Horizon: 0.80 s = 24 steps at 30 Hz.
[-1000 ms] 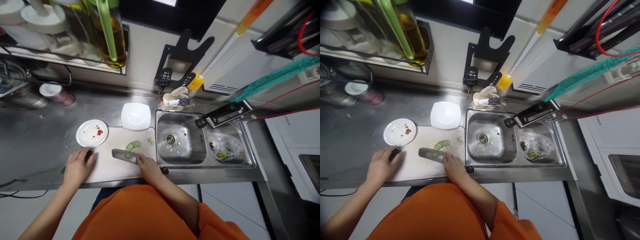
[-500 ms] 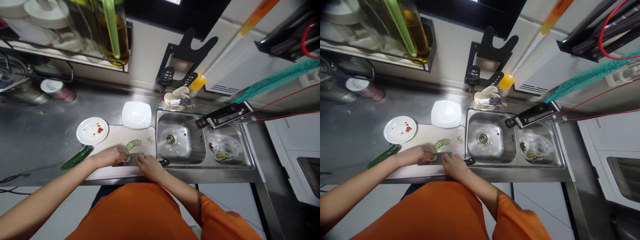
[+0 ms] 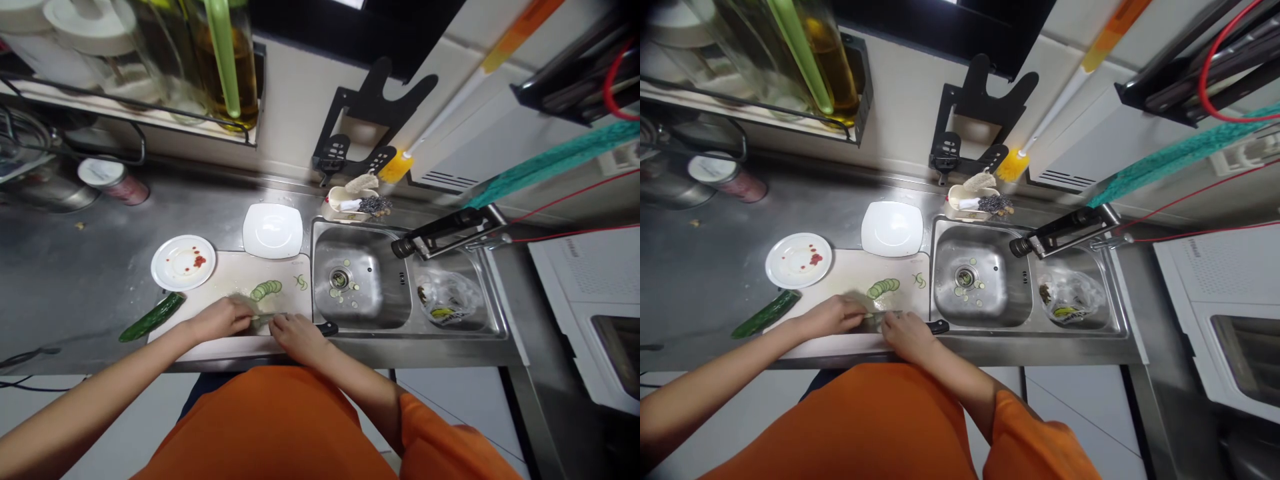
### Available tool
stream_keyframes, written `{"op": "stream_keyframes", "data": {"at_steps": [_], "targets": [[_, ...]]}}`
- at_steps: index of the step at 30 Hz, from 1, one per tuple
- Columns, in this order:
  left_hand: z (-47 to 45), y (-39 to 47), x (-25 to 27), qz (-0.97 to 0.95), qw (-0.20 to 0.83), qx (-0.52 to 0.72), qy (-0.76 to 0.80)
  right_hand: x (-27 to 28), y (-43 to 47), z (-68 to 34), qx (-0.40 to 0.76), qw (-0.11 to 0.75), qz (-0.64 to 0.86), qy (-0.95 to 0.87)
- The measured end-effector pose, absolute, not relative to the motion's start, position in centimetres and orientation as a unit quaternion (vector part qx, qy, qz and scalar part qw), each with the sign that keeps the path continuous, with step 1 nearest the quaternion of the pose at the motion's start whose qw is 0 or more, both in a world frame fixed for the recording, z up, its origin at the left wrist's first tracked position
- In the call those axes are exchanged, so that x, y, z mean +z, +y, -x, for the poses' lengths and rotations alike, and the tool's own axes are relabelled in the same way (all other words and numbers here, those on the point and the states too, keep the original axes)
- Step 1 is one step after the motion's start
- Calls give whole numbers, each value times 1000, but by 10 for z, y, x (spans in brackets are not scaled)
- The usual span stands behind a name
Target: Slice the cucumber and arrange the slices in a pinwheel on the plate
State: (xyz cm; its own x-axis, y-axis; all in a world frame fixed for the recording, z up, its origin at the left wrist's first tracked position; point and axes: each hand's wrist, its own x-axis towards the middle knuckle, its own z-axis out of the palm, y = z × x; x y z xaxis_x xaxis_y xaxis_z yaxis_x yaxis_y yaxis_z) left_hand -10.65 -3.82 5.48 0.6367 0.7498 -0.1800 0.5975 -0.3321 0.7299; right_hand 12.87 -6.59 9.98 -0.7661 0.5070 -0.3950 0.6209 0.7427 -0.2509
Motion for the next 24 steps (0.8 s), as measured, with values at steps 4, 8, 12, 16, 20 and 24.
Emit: {"op": "stream_keyframes", "data": {"at_steps": [4,8,12,16,20,24], "targets": [[112,-34,42,-712,431,97,546,100,-67,-129,-229,173,-368,884],[117,-29,31,-626,457,105,623,101,-71,-132,-301,200,-435,825],[117,-27,30,-608,408,94,675,101,-74,-136,-347,202,-471,785],[114,-30,31,-566,384,114,720,101,-78,-141,-355,193,-501,765],[114,-36,31,-535,376,140,744,102,-82,-144,-349,197,-514,758],[117,-42,29,-569,343,158,731,104,-85,-139,-337,196,-525,757]]}}
